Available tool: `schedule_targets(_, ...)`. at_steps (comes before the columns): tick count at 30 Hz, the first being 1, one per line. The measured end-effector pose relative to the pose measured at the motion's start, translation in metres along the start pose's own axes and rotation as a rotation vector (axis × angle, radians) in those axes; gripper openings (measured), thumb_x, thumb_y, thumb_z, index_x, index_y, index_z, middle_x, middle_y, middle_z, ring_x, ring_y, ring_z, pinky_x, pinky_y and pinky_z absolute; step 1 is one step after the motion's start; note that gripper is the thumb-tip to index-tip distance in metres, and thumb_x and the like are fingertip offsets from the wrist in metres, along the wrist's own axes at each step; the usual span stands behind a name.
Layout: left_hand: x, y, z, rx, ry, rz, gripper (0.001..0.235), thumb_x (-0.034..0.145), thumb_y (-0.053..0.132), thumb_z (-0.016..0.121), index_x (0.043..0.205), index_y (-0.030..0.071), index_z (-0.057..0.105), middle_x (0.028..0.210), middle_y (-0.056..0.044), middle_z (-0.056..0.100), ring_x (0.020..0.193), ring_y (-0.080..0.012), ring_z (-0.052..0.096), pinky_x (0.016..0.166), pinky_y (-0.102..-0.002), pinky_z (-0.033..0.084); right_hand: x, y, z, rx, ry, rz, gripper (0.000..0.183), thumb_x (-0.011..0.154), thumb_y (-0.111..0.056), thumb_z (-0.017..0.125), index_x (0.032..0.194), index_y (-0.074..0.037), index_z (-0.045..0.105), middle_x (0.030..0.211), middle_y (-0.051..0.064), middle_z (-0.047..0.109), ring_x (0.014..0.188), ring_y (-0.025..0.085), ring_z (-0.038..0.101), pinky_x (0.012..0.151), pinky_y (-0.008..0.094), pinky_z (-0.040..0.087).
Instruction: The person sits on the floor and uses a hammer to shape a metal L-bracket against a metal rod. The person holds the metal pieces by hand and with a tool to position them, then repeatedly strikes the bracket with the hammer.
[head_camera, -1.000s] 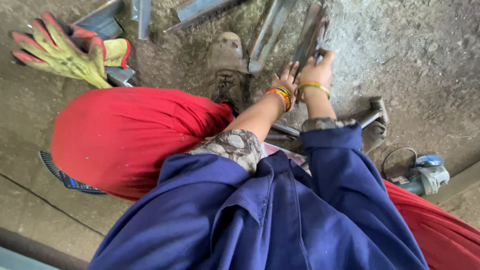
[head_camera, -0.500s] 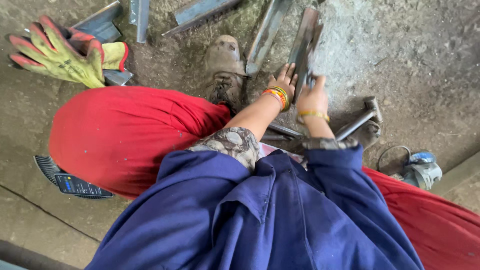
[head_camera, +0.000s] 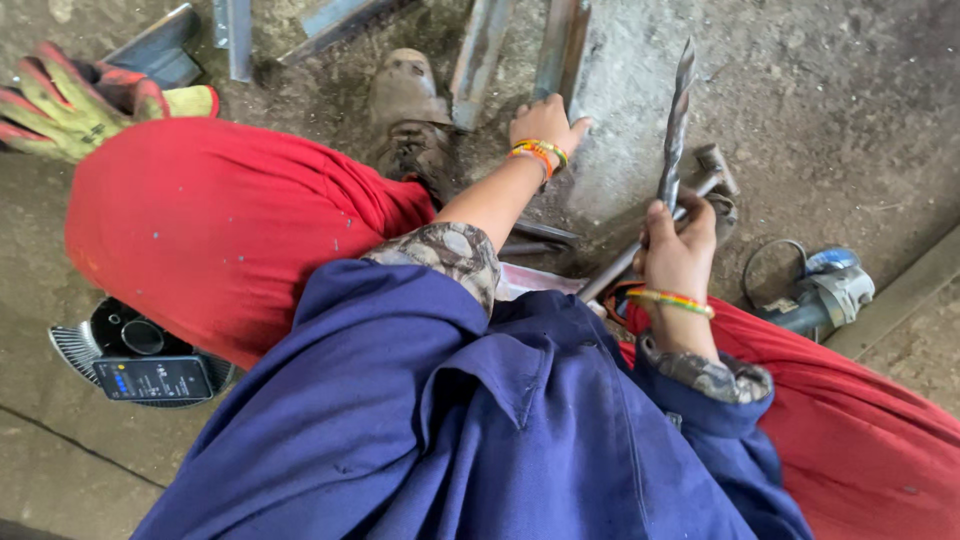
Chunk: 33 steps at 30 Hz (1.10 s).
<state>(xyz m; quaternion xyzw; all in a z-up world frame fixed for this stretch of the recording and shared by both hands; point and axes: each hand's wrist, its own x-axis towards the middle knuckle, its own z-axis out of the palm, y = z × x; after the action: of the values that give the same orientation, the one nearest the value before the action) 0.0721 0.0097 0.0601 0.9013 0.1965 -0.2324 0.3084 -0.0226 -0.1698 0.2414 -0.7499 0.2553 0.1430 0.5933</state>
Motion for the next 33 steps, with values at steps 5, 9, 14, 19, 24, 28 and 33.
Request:
schedule_targets(5, 0.032, 0.002, 0.039, -0.028, 0.082, -0.046, 0.025, 0.088, 0.022, 0.062, 0.11, 0.009, 0.066, 0.105, -0.02, 0.074, 0.103, -0.0384, 0.071, 0.091, -0.05, 0.056, 0.003, 0.023, -0.019, 0.136, 0.04, 0.095, 0.037, 0.103, -0.011, 0.063, 0.134, -0.001, 0.046, 0.079, 0.002, 0.057, 0.054, 0.008, 0.052, 0.04, 0.023, 0.041)
schedule_targets(9, 0.03, -0.015, 0.02, -0.057, 0.032, 0.029, 0.028, 0.087, 0.023, 0.066, 0.109, 0.006, 0.064, 0.108, -0.022, 0.073, 0.105, -0.0392, 0.069, 0.094, -0.048, 0.054, 0.016, 0.031, -0.025, 0.217, 0.074, 0.16, 0.039, 0.101, -0.009, 0.063, 0.135, -0.001, 0.046, 0.085, 0.002, 0.058, 0.062, 0.008, 0.055, 0.043, 0.023, 0.042)
schedule_targets(14, 0.028, -0.047, -0.001, -0.198, 0.004, 0.172, 0.04, 0.086, 0.029, 0.073, 0.116, 0.004, 0.064, 0.117, -0.021, 0.071, 0.11, -0.038, 0.067, 0.095, -0.045, 0.053, 0.032, 0.026, -0.017, 0.263, 0.033, 0.181, 0.041, 0.101, -0.009, 0.062, 0.138, -0.001, 0.046, 0.081, 0.005, 0.057, 0.059, 0.01, 0.054, 0.043, 0.024, 0.043)
schedule_targets(19, 0.027, -0.063, -0.007, -0.161, -0.207, 0.275, 0.042, 0.086, 0.03, 0.073, 0.12, 0.007, 0.066, 0.12, -0.019, 0.07, 0.112, -0.034, 0.068, 0.095, -0.043, 0.052, 0.039, 0.022, -0.002, 0.297, 0.037, 0.046, 0.041, 0.101, -0.006, 0.063, 0.139, 0.0, 0.046, 0.085, 0.002, 0.06, 0.062, 0.008, 0.057, 0.044, 0.024, 0.045)
schedule_targets(24, 0.019, -0.054, -0.023, 0.021, -0.257, 0.365, 0.035, 0.092, 0.031, 0.069, 0.121, 0.012, 0.067, 0.12, -0.018, 0.071, 0.112, -0.0355, 0.067, 0.096, -0.046, 0.05, 0.044, 0.03, -0.011, 0.161, 0.14, -0.312, 0.042, 0.108, -0.004, 0.062, 0.145, 0.001, 0.044, 0.091, 0.005, 0.061, 0.064, 0.01, 0.053, 0.051, 0.027, 0.042)
schedule_targets(28, 0.017, -0.049, -0.038, 0.042, -0.208, 0.245, 0.032, 0.097, 0.032, 0.063, 0.124, 0.015, 0.066, 0.118, -0.017, 0.071, 0.112, -0.0366, 0.066, 0.096, -0.048, 0.05, 0.051, 0.046, -0.014, -0.257, 0.353, -0.898, 0.047, 0.117, 0.003, 0.057, 0.156, -0.008, 0.032, 0.12, 0.021, 0.063, 0.094, 0.029, 0.058, 0.083, 0.042, 0.054)
schedule_targets(33, 0.01, -0.04, -0.035, 0.095, -0.164, 0.267, 0.032, 0.098, 0.031, 0.063, 0.123, 0.011, 0.06, 0.114, -0.018, 0.07, 0.11, -0.0394, 0.065, 0.092, -0.051, 0.05, 0.099, 0.092, -0.006, -0.734, 0.225, -0.31, 0.066, 0.107, -0.009, 0.058, 0.162, -0.002, 0.022, 0.099, 0.024, 0.073, 0.09, 0.041, 0.071, 0.083, 0.047, 0.058)
